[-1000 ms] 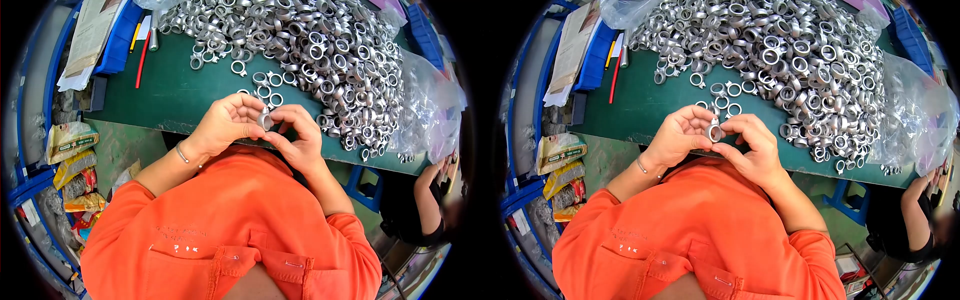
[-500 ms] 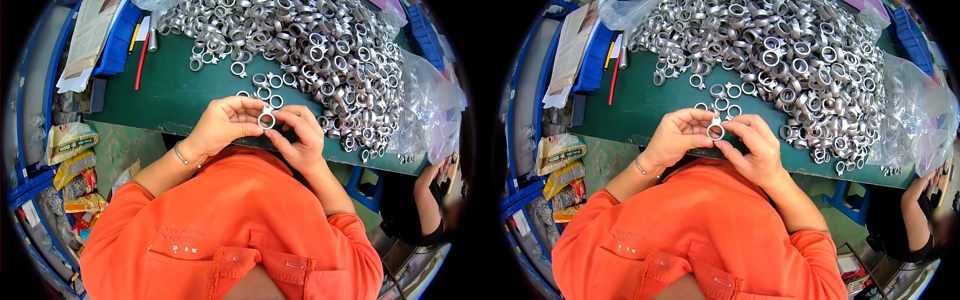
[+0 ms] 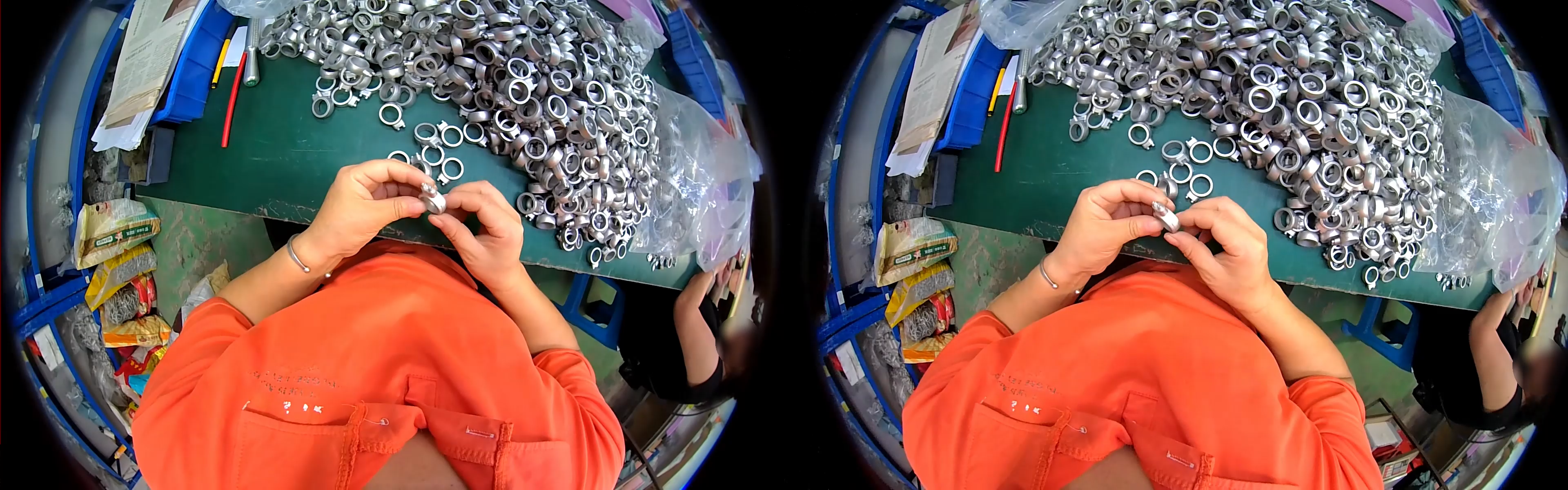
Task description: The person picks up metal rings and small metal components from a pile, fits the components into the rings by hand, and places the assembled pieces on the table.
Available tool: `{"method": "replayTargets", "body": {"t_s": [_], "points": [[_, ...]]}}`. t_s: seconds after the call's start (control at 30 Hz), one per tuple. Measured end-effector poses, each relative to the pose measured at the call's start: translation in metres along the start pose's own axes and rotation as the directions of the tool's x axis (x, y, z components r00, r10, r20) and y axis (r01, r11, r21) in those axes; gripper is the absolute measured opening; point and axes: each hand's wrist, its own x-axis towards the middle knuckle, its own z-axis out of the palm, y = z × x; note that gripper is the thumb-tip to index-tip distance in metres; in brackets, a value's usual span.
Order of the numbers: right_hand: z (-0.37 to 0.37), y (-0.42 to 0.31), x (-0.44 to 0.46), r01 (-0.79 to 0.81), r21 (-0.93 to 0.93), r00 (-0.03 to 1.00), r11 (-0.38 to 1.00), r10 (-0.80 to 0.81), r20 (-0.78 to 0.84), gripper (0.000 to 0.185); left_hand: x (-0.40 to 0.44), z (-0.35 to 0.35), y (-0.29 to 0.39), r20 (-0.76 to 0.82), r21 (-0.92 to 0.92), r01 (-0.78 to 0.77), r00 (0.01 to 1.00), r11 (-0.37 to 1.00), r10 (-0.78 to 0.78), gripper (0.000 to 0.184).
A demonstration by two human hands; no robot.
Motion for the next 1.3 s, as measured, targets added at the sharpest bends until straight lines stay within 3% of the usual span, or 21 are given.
{"method": "replayTargets", "body": {"t_s": [0.2,0.63,0.7,0.77,0.83,0.9,0.97,1.0,1.03,1.07,1.23,1.3], "points": [[0.001,-0.002,0.0,0.006,-0.02,1.0,1.0,-0.006,0.014,0.017,0.0,-0.001,-0.002,0.041,0.081,-0.136,0.99,0.987,0.133,0.018],[0.002,-0.001,0.002,0.161,-0.132,0.987,0.978,-0.16,0.019,0.019,-0.002,0.004,0.005,0.102,0.152,-0.156,0.985,0.976,0.142,0.025],[0.001,-0.003,0.003,0.156,-0.132,0.988,0.979,-0.156,0.017,0.019,-0.003,0.005,0.007,0.147,0.081,-0.059,0.988,0.995,0.047,0.032],[0.0,-0.001,0.003,0.161,-0.137,0.986,0.977,-0.155,0.059,0.02,-0.003,0.006,0.005,0.151,0.103,-0.066,0.987,0.992,0.05,0.033],[0.0,-0.003,0.003,0.183,-0.137,0.983,0.974,-0.177,0.054,0.018,-0.003,0.007,0.005,0.059,0.013,0.1,0.993,0.995,-0.101,0.03],[-0.001,-0.006,0.003,0.072,-0.042,0.996,0.997,-0.07,0.052,0.016,-0.001,0.009,0.003,0.031,-0.012,0.051,0.998,0.999,-0.051,0.026],[-0.001,-0.005,0.003,0.04,-0.017,0.999,0.999,-0.04,0.03,0.011,-0.001,0.002,0.006,0.089,-0.306,0.272,0.962,0.912,-0.257,0.023],[-0.002,-0.001,-0.001,-0.065,0.071,0.998,0.995,0.067,-0.013,0.008,-0.001,-0.003,0.004,0.137,-0.349,0.297,0.954,0.889,-0.265,0.022],[-0.003,0.001,-0.003,-0.167,0.162,0.983,0.973,0.176,-0.046,0.006,-0.001,-0.004,0.004,0.137,-0.349,0.296,0.955,0.889,-0.264,0.022],[-0.003,-0.004,-0.002,-0.261,0.367,0.958,0.893,0.286,-0.014,0.008,0.0,-0.004,0.003,0.14,-0.379,0.322,0.947,0.868,-0.29,0.021],[-0.004,-0.005,-0.002,-0.429,0.447,0.895,0.785,0.438,0.089,0.013,-0.002,-0.004,0.0,0.141,-0.43,0.34,0.94,0.836,-0.309,0.022],[-0.002,-0.004,-0.002,-0.483,0.544,0.869,0.686,0.451,0.203,0.014,-0.003,0.003,-0.001,0.025,-0.283,0.161,0.987,0.946,-0.161,0.023]]}}
